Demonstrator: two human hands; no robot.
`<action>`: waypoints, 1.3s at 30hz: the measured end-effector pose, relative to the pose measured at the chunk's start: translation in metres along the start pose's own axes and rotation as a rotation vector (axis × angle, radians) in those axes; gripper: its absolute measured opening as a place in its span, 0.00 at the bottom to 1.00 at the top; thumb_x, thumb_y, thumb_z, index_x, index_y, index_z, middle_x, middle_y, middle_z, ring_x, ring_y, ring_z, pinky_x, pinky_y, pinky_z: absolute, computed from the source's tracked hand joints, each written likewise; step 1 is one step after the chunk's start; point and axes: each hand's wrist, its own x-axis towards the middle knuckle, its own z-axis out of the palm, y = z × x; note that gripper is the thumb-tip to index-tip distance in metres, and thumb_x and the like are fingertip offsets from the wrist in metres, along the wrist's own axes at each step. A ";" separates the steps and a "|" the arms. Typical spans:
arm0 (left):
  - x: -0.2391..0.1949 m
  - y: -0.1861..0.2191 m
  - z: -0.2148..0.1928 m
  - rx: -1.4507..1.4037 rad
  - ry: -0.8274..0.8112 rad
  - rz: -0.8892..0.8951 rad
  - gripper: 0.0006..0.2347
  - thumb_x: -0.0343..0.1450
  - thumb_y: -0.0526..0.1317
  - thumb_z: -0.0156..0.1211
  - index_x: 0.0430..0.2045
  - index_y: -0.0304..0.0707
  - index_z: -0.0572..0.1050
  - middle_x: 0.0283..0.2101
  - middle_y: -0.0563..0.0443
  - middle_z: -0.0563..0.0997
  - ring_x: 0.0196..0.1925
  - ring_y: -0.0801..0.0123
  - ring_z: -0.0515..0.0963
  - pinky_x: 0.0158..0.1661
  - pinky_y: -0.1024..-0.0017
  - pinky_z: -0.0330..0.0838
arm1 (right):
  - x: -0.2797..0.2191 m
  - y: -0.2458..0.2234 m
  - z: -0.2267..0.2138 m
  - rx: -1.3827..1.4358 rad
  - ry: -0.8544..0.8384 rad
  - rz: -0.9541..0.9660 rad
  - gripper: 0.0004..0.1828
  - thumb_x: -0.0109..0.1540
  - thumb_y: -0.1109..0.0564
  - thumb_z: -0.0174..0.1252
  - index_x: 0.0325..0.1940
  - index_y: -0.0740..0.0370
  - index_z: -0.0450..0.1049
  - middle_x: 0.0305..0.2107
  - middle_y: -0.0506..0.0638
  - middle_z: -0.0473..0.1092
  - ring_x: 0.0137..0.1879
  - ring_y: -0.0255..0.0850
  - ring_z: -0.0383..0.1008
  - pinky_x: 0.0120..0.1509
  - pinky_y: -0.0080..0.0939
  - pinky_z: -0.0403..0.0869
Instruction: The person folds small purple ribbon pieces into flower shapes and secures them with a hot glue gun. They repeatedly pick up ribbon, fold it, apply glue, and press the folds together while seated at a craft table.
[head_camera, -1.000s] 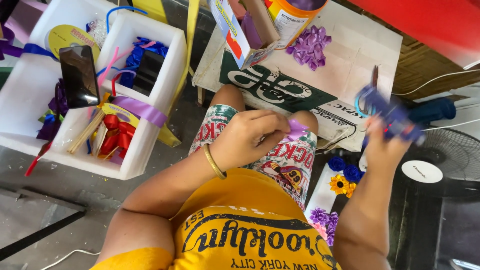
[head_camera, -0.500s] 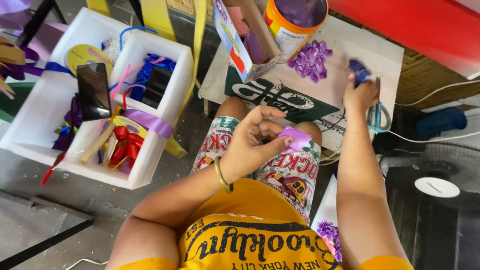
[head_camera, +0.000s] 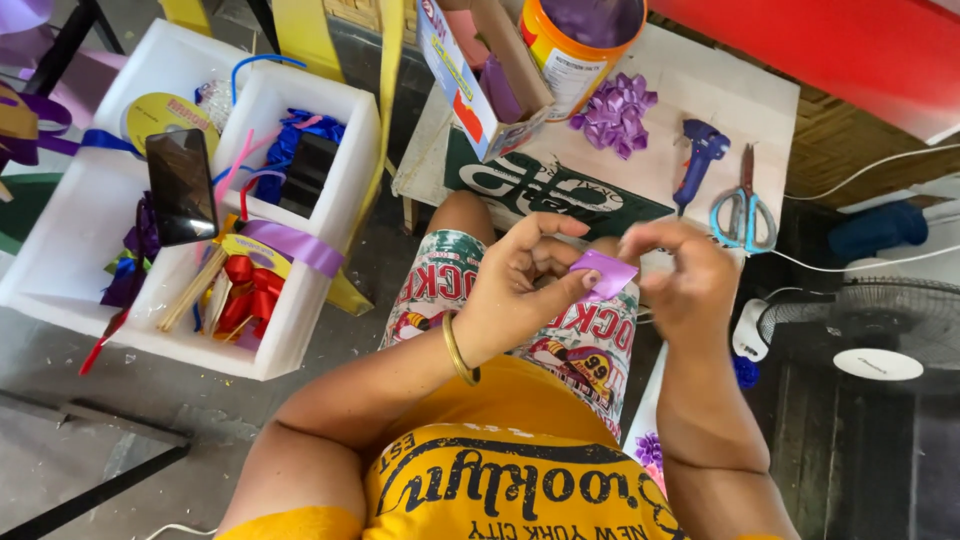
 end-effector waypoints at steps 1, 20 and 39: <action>-0.001 0.001 0.001 -0.001 -0.004 0.003 0.18 0.69 0.28 0.68 0.53 0.31 0.72 0.31 0.47 0.84 0.33 0.76 0.83 0.39 0.78 0.77 | -0.005 -0.009 0.002 -0.002 0.003 -0.003 0.42 0.52 0.20 0.60 0.37 0.64 0.81 0.26 0.50 0.76 0.33 0.40 0.76 0.49 0.38 0.77; 0.001 0.017 0.010 0.290 0.066 0.329 0.02 0.68 0.32 0.69 0.30 0.38 0.84 0.25 0.50 0.82 0.26 0.66 0.80 0.32 0.73 0.74 | -0.016 -0.038 0.010 0.167 -0.068 -0.103 0.10 0.59 0.66 0.67 0.26 0.71 0.75 0.18 0.54 0.70 0.22 0.38 0.66 0.30 0.38 0.71; 0.009 -0.017 -0.028 0.008 -0.083 -0.119 0.27 0.77 0.58 0.51 0.56 0.29 0.72 0.39 0.41 0.84 0.33 0.68 0.82 0.32 0.73 0.76 | -0.018 -0.030 0.009 0.036 0.011 -0.303 0.05 0.60 0.65 0.67 0.40 0.63 0.82 0.35 0.56 0.79 0.44 0.47 0.81 0.61 0.49 0.77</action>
